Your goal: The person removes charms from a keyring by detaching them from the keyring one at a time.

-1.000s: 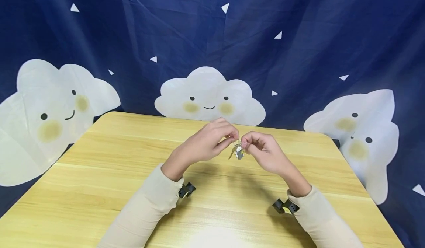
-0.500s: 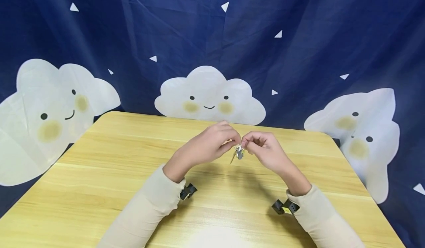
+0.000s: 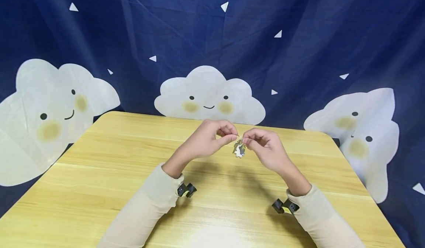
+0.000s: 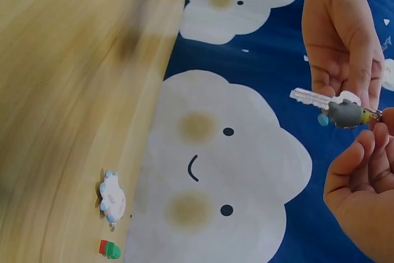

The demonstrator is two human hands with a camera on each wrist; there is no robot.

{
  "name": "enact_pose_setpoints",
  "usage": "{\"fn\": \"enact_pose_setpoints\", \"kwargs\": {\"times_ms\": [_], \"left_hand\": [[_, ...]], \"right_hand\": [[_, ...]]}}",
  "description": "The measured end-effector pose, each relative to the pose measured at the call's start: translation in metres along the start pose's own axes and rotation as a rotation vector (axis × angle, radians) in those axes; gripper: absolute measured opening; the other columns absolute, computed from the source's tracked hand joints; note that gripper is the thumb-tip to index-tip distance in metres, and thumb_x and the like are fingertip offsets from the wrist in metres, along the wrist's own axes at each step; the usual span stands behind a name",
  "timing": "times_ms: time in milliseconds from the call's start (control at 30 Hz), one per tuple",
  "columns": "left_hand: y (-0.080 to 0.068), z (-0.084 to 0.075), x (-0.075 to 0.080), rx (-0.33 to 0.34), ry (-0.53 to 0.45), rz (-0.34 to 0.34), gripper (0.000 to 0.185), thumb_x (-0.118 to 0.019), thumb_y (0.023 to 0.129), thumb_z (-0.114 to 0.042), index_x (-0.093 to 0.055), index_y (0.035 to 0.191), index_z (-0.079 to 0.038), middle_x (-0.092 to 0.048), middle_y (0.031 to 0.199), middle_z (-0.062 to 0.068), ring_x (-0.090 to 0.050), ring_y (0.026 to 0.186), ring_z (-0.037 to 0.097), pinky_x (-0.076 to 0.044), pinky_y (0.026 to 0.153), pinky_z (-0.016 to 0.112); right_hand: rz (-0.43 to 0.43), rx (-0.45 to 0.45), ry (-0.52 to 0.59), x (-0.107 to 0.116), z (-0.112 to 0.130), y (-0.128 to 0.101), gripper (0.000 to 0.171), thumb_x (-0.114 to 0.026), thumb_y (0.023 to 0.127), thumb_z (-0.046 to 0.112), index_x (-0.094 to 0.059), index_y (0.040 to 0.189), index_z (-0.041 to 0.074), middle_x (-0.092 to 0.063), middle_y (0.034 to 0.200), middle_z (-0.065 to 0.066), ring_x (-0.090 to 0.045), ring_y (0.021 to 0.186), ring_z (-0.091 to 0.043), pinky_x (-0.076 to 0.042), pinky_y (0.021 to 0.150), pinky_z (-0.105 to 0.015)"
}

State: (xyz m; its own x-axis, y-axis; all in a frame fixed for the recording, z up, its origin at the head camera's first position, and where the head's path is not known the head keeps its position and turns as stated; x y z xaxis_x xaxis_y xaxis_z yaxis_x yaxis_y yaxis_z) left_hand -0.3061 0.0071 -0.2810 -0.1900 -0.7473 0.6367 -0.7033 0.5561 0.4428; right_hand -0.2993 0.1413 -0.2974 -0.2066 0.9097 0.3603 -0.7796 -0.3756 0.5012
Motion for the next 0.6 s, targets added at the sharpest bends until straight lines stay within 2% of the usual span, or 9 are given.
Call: {"fn": "enact_pose_setpoints", "kwargs": {"times_ms": [100,267,433,600], "left_hand": [[0.000,-0.002,0.004,-0.007,-0.008,-0.035,0.006,-0.067,0.100,-0.013,-0.071,0.101,-0.008,-0.072,0.090,-0.001,-0.066,0.084,0.006,-0.056,0.084,0.026],[-0.001,-0.012,0.007,-0.085,0.044,-0.065,0.006,-0.067,0.100,-0.011,-0.072,0.100,-0.008,-0.071,0.089,-0.003,-0.064,0.082,0.006,-0.055,0.078,0.026],[-0.003,-0.024,0.008,-0.187,0.145,-0.076,0.007,-0.066,0.100,-0.011,-0.072,0.099,-0.007,-0.070,0.091,-0.002,-0.062,0.084,0.009,-0.052,0.079,0.023],[-0.006,-0.036,0.004,-0.268,0.260,-0.047,0.009,-0.065,0.101,-0.009,-0.073,0.099,-0.007,-0.070,0.091,-0.002,-0.060,0.087,0.014,-0.049,0.080,0.025]], "right_hand": [[-0.018,0.018,0.006,0.002,0.002,0.000,0.012,-0.060,0.093,-0.008,-0.070,0.091,-0.003,-0.062,0.077,-0.007,-0.057,0.070,-0.012,-0.049,0.064,-0.023],[-0.034,0.046,-0.008,0.003,0.005,0.000,0.013,-0.061,0.092,-0.010,-0.071,0.089,-0.002,-0.066,0.079,-0.006,-0.060,0.071,-0.012,-0.052,0.065,-0.022],[-0.038,0.050,-0.030,0.004,0.005,0.000,0.016,-0.062,0.090,-0.011,-0.072,0.087,0.002,-0.067,0.080,-0.002,-0.061,0.072,-0.013,-0.053,0.065,-0.023],[-0.030,0.056,-0.052,0.002,0.004,0.000,0.018,-0.061,0.089,-0.011,-0.071,0.086,0.004,-0.066,0.079,0.000,-0.059,0.072,-0.012,-0.051,0.064,-0.023]]}}
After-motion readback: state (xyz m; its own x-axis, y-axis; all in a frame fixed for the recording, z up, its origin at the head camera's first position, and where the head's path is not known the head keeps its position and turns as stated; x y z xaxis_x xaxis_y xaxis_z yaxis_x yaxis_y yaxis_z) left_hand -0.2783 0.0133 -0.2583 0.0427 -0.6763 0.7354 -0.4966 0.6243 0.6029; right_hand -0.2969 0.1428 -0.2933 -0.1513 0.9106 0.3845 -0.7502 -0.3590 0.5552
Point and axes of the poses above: each hand's wrist, its own y-axis towards the middle knuckle, its own x-axis out of the back of the hand, z = x × y, the point moved 10 cm from there along y, towards the middle knuckle
